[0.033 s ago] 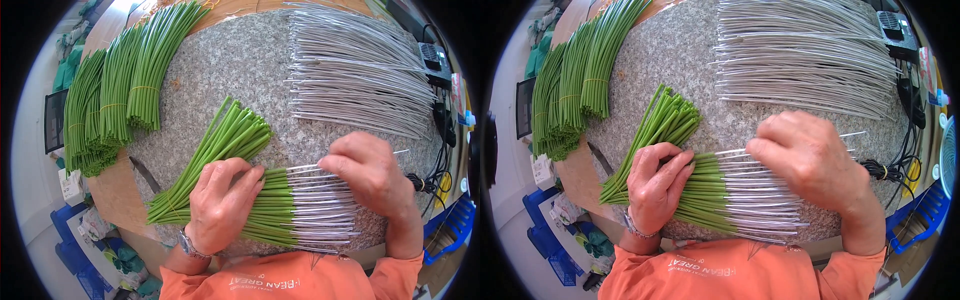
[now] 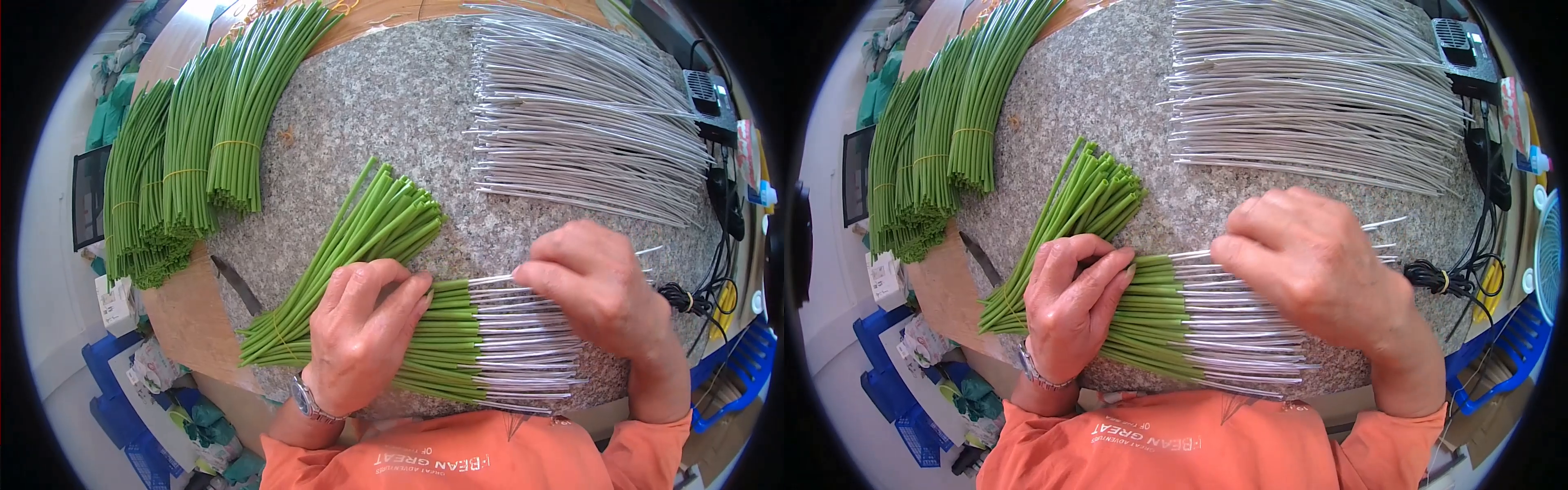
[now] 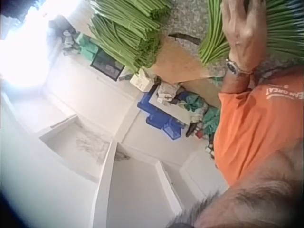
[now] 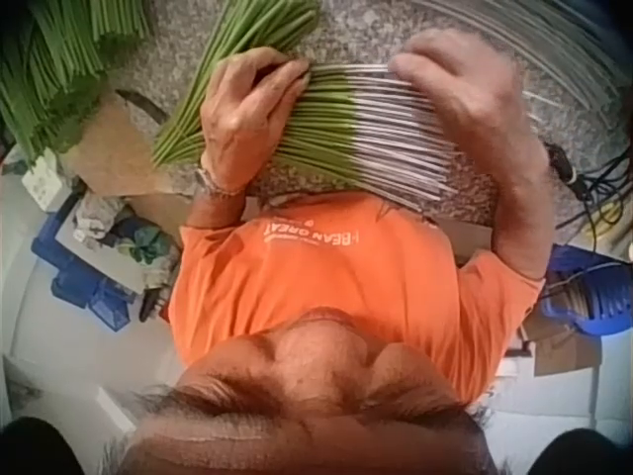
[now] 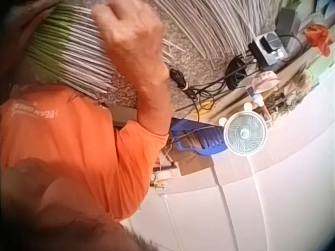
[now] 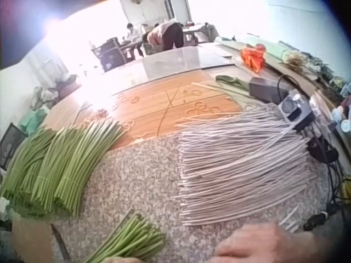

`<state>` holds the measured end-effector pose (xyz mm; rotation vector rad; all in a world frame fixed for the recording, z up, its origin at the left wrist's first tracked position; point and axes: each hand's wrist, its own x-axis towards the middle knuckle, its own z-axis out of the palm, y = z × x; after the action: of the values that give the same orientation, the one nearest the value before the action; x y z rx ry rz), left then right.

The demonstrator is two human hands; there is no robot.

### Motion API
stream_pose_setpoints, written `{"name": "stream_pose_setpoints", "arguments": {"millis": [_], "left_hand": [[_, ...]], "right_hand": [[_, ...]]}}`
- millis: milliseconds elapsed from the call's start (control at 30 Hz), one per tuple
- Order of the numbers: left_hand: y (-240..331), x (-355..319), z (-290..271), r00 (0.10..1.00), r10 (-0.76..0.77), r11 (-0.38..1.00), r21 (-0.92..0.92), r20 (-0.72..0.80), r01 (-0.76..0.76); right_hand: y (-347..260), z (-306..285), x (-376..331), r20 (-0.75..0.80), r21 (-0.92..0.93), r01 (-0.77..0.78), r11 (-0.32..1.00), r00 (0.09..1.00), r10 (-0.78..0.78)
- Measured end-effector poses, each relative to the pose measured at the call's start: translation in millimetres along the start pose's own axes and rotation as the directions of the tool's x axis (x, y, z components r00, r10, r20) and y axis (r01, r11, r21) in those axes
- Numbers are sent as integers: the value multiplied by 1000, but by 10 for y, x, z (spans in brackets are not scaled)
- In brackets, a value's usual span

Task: The person untangles a power cord and then inserts white plastic rods one at a time into green plastic tubes.

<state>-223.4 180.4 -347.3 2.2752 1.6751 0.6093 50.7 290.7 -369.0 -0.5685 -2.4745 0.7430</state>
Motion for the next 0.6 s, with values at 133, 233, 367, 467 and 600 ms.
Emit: {"name": "stream_pose_setpoints", "arguments": {"millis": [133,233,367,467,600], "left_hand": [[-1,-2,-24,999,-2,1000,-16,33,3],[11,-4,-37,999,18,999,-34,49,-17],[31,-26,-14,999,-46,998,-34,6,47],[32,-37,-17,997,-73,997,-28,-17,72],[43,-23,-7,998,-69,997,-25,-10,68]], "right_hand": [[-181,231,30,-28,-61,41,997,999,-43],[-228,272,23,-13,0,73,997,997,-73],[-41,19,7,-178,-242,-94,966,983,51],[91,-145,-23,-137,-394,-303,868,953,271],[134,-153,-45,-103,-364,-268,892,963,247]]}}
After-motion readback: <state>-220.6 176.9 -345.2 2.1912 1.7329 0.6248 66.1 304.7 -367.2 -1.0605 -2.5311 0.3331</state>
